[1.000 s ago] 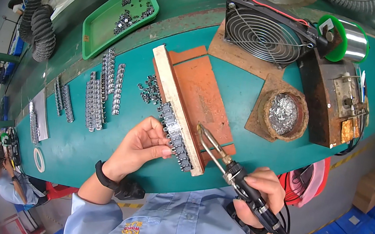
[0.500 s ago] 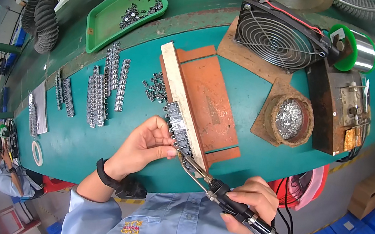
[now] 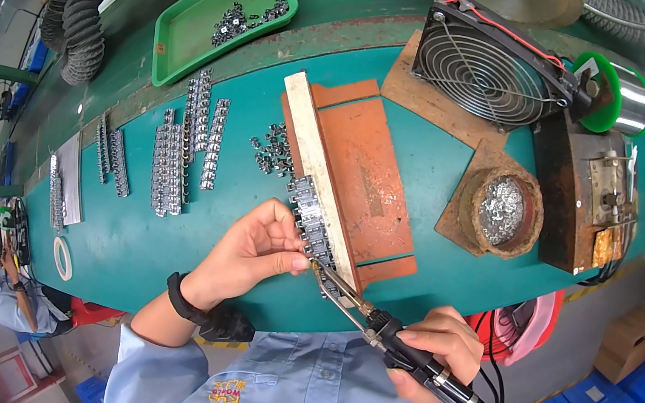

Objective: The person places small metal components onto a circuit board strip and attaches them using a soldering iron. After soldering, they use the tip of the tool to adjust the components before setting the strip aside to begin work on a new one.

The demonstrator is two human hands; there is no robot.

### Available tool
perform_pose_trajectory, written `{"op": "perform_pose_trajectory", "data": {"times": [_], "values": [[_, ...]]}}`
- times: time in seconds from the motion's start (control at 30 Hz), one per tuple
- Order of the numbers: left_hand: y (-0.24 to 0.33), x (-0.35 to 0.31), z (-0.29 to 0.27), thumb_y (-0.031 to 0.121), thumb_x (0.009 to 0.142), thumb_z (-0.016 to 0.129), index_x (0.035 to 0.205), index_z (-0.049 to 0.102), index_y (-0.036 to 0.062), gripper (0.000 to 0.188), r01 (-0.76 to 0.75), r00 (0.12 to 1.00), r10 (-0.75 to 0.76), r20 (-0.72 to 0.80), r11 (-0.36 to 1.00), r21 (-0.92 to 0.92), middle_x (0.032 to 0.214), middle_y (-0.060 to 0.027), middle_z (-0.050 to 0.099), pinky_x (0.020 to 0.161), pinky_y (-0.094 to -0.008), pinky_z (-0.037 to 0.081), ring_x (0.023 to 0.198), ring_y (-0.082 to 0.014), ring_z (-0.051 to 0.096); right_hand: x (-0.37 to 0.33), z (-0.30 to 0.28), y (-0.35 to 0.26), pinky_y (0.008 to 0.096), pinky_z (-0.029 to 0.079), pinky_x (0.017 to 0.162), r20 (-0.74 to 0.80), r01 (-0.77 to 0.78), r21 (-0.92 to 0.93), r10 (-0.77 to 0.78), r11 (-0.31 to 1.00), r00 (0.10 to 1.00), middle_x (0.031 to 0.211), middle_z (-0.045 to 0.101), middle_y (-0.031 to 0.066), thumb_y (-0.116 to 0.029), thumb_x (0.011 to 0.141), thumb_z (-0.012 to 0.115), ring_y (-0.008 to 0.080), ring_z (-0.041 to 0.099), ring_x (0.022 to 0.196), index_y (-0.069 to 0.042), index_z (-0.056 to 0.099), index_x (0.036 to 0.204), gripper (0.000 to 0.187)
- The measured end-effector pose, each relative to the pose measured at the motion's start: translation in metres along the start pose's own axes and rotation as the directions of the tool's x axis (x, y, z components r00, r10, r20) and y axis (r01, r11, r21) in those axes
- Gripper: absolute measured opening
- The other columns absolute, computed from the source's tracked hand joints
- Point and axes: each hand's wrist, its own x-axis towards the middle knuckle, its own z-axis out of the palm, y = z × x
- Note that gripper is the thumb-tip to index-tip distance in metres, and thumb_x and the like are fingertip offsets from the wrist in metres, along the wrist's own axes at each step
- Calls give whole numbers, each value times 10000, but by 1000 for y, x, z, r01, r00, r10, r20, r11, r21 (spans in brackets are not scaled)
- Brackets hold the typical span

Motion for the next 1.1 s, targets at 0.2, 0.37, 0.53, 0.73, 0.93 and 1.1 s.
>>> {"op": "perform_pose_trajectory", "data": {"times": [0.2, 0.37, 0.53, 0.73, 0.93, 1.1], "values": [[-1, -1, 0, -71, 770, 593, 871, 410, 61, 247, -12, 1000, 12, -3, 1000, 12, 844, -28, 534, 705, -216, 463, 782, -90, 564, -2, -1, 0, 279, 392, 500, -9, -2, 26, 2, 1000, 1000, 660, 585, 105, -203, 633, 713, 197, 514, 528, -8, 565, 853, 329], [-1, -1, 1, -70, 772, 592, 868, 409, 62, 245, -14, 1000, 14, -7, 1000, 19, 836, -26, 536, 705, -215, 462, 777, -90, 564, -2, -1, 0, 278, 390, 500, 14, 1, 12, -2, 1000, 1000, 659, 585, 103, -208, 632, 715, 195, 513, 526, -9, 565, 851, 332], [-1, 0, 0, -69, 773, 592, 868, 409, 62, 244, -11, 1000, 11, -4, 1000, 4, 840, -27, 536, 706, -214, 460, 778, -90, 563, -2, -1, 0, 277, 389, 499, 16, 5, 2, -5, 1000, 1000, 658, 585, 101, -211, 637, 715, 196, 514, 526, -9, 564, 854, 333], [0, -1, 0, -65, 773, 596, 867, 409, 64, 245, -17, 1000, 18, -5, 1000, 17, 839, -25, 534, 705, -213, 461, 785, -87, 559, -4, -1, 2, 284, 371, 536, 9, -19, 45, 19, 999, 1000, 667, 542, 107, -275, 662, 697, 193, 483, 571, 7, 547, 850, 371], [0, 0, 1, -65, 773, 595, 866, 409, 65, 246, -20, 1000, 20, 3, 999, 26, 836, -23, 533, 703, -211, 461, 792, -86, 558, -7, 4, 21, 260, 388, 632, -248, 36, 200, 16, 979, 969, 795, 542, 111, -200, 699, 680, 161, 498, 666, 6, 514, 951, 365], [-2, -1, 1, -65, 774, 594, 867, 410, 64, 243, -36, 999, 36, 3, 998, 45, 836, -20, 533, 701, -210, 462, 797, -89, 558, 2, 19, 29, 243, 374, 692, -298, -206, 265, 283, 942, 912, 878, 502, 101, -175, 730, 656, 135, 473, 747, 6, 477, 994, 367]]}}
